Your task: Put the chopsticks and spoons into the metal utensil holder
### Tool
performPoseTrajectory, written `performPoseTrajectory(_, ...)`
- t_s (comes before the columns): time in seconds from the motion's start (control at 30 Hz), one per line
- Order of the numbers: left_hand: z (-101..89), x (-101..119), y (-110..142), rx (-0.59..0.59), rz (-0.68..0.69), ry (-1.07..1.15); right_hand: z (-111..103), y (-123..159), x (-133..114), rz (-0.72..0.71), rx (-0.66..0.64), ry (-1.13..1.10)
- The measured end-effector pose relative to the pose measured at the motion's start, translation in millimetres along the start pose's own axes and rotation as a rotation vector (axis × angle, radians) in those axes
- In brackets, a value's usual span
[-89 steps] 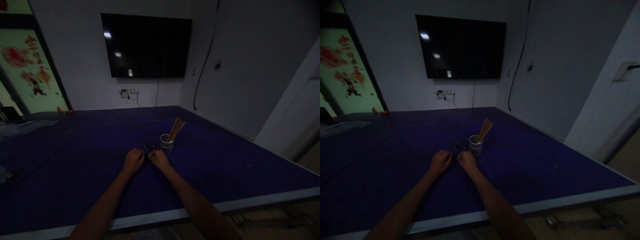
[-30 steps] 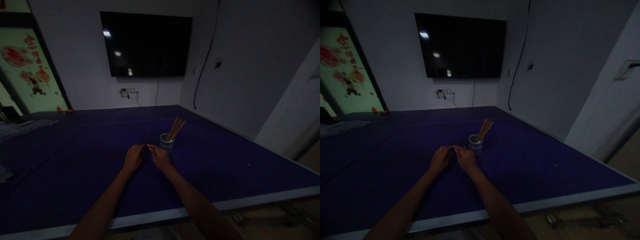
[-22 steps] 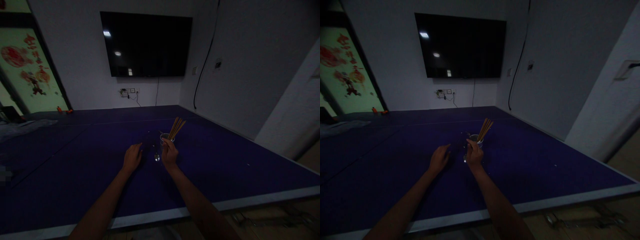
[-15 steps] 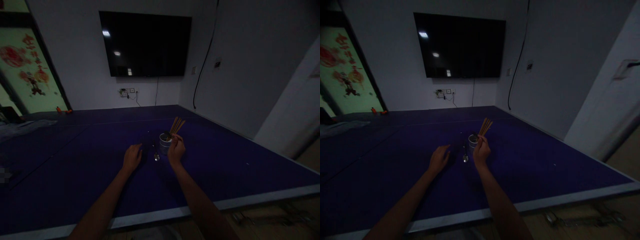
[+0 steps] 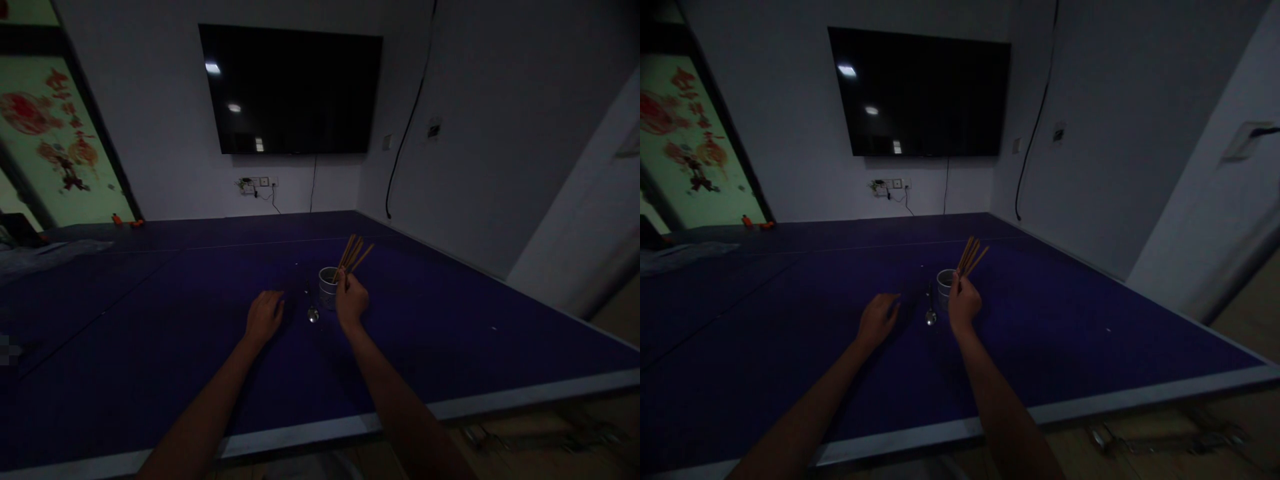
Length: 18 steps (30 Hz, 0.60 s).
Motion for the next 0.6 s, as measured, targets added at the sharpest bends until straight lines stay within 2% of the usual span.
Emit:
performPoseTrajectory(0.37, -0.7, 1.2, -0.3, -0.016, 0.005, -0.014, 1.8, -3.0, 2.4, 0.037, 0.005, 0.167)
performPoseTrajectory(0.6, 0.1, 0.0, -0.4, -0.043, 0.006, -0.021, 3.3, -3.7, -0.5, 0.032, -0.074, 0.306)
Point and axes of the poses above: each hand's wrist, its own y-axis away from the middle knuckle, its own z-axis out of the palm, x = y × z, the point moved 1 cm from there along -y, towards the middle knuckle, and after that the axes turned 9 degrees about z, right-handed, at the moved point
